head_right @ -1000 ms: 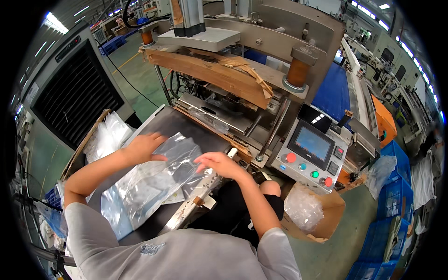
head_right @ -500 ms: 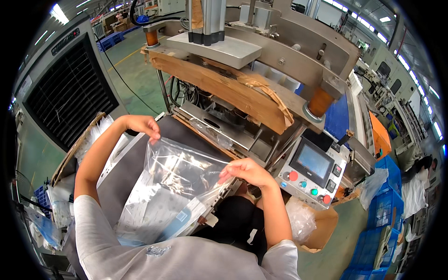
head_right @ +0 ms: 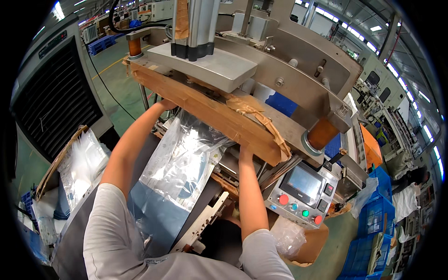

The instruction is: The person places a plastic bag over a stack of white cylindrical items on a conveyor belt, then pushes the bagged stack through a heat-sealing machine. The person repeats this process for multiple stacks, removing sealed packages and placing new stacks into the machine.

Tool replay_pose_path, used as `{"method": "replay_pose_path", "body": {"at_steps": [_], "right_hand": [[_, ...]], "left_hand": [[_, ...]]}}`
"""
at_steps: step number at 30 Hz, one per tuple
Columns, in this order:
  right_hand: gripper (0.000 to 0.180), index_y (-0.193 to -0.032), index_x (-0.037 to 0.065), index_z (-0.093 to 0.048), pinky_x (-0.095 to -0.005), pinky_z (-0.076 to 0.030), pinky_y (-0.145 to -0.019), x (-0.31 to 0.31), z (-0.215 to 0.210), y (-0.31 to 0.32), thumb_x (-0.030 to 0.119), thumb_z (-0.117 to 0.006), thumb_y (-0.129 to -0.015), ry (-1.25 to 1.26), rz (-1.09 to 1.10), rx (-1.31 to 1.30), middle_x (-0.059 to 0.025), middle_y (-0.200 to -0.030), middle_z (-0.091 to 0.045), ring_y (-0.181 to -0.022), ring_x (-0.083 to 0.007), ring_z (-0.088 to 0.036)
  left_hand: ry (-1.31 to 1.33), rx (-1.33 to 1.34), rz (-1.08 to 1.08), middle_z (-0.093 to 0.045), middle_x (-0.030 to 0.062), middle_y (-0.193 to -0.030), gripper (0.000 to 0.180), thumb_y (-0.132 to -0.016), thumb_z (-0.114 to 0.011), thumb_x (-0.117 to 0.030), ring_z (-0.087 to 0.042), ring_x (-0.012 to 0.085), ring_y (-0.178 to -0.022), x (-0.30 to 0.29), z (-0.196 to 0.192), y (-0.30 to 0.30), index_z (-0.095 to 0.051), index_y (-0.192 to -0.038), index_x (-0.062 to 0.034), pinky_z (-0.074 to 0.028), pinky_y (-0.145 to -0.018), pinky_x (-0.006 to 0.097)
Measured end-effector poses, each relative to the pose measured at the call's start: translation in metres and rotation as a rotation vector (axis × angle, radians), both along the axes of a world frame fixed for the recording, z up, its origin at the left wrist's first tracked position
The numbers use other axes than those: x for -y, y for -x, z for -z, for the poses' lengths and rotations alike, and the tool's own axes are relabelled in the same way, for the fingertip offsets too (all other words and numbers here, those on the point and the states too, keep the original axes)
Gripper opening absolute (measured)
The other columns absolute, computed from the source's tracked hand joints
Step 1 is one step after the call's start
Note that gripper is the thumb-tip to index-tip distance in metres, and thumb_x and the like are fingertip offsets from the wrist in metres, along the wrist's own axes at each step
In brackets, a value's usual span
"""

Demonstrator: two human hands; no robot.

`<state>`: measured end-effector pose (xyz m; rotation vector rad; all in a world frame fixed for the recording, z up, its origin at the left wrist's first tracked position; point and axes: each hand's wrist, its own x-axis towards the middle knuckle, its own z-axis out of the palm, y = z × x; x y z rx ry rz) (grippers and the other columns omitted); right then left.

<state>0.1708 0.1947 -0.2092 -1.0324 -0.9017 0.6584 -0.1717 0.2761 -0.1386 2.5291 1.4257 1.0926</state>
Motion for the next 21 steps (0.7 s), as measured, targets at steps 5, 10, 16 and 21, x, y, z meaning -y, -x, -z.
{"method": "replay_pose_path", "body": {"at_steps": [5, 10, 16, 21], "right_hand": [[0.023, -0.099, 0.004, -0.058, -0.0335, -0.042, -0.078, -0.029, -0.012, -0.002, 0.024, -0.056, -0.087, -0.07, 0.16, 0.331, -0.0113, -0.094, -0.061, -0.086, -0.0231, -0.057], [0.027, -0.105, 0.004, -0.058, -0.0366, -0.043, -0.083, 0.019, -0.017, -0.011, 0.024, -0.056, -0.087, -0.308, 0.392, 0.996, -0.0133, -0.101, -0.061, -0.094, -0.0269, -0.057], [0.033, -0.114, 0.004, -0.056, -0.0426, -0.04, -0.092, 0.033, -0.029, 0.018, 0.023, -0.055, -0.087, -0.025, 0.231, 0.873, -0.0178, -0.116, -0.056, -0.108, -0.0353, -0.051], [0.033, -0.113, 0.003, -0.055, -0.0403, -0.043, -0.088, 0.007, -0.028, 0.004, 0.024, -0.053, -0.089, -0.24, 0.154, 0.877, -0.0182, -0.113, -0.056, -0.105, -0.0323, -0.053]], "left_hand": [[-0.064, -0.057, -0.192, -0.059, 0.0137, -0.111, 0.028, -0.089, -0.049, -0.016, -0.053, 0.0267, -0.106, -0.049, 0.0, -0.024, -0.055, -0.114, -0.0041, -0.039, -0.093, 0.037], [0.026, -0.07, -0.189, -0.058, 0.0146, -0.113, 0.029, -0.088, -0.049, -0.016, -0.052, 0.0281, -0.108, -0.041, -0.021, -0.005, -0.055, -0.114, -0.004, -0.038, -0.094, 0.038], [-0.076, -0.112, -0.177, -0.056, 0.0158, -0.115, 0.03, -0.086, -0.051, -0.015, -0.05, 0.0299, -0.111, -0.001, 0.001, -0.051, -0.055, -0.114, -0.004, -0.037, -0.095, 0.04], [-0.087, -0.124, -0.215, -0.055, 0.0168, -0.118, 0.031, -0.085, -0.051, -0.015, -0.048, 0.0313, -0.113, -0.01, -0.012, -0.048, -0.055, -0.114, -0.0039, -0.036, -0.096, 0.041]]}}
